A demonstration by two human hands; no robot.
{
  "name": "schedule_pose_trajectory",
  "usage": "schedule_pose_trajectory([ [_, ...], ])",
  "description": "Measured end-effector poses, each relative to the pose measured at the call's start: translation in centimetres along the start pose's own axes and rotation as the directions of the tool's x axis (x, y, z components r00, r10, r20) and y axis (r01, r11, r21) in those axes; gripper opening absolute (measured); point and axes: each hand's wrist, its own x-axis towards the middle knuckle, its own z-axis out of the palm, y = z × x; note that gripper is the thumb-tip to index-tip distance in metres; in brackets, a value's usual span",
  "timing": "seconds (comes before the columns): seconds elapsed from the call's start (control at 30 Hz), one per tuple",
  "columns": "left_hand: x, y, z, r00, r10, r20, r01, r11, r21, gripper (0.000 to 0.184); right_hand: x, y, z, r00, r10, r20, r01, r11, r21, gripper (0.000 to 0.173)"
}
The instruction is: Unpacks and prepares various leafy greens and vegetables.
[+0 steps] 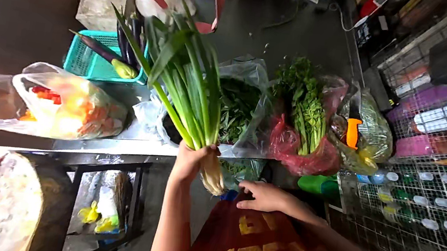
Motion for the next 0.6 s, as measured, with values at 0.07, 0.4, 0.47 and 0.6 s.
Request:
schedule_pose_trajectory([
  [0.07, -1.1, 1.8, -1.8, 0.995, 0.001, -0.102, 0.007, 0.997, 0.076, 0.033, 0.5, 1.1, 1.7, 0.997, 0.023, 0.071, -0.023, 1.0, 0.0, 0.063],
  [0.4, -2.0, 7.9, -9.0, 0.941, -0.153, -0.303, 0.237, 0.935, 0.264, 0.021, 2.7, 1.2, 2.3, 0.984, 0.169, -0.057, -0.165, 0.984, 0.071, 0.059],
  [0.47, -0.2, 10.0, -8.7, 0.921, -0.206, -0.33, 0.314, 0.895, 0.317, 0.018, 2.8, 0.4, 1.9, 0.981, 0.173, -0.092, -0.166, 0.983, 0.074, 0.059],
  [0.6, 3.8, 12.9, -9.7, 0.943, -0.222, -0.247, 0.312, 0.847, 0.43, 0.017, 2.2, -0.6, 1.5, 0.965, 0.202, -0.167, -0.177, 0.973, 0.15, 0.057],
])
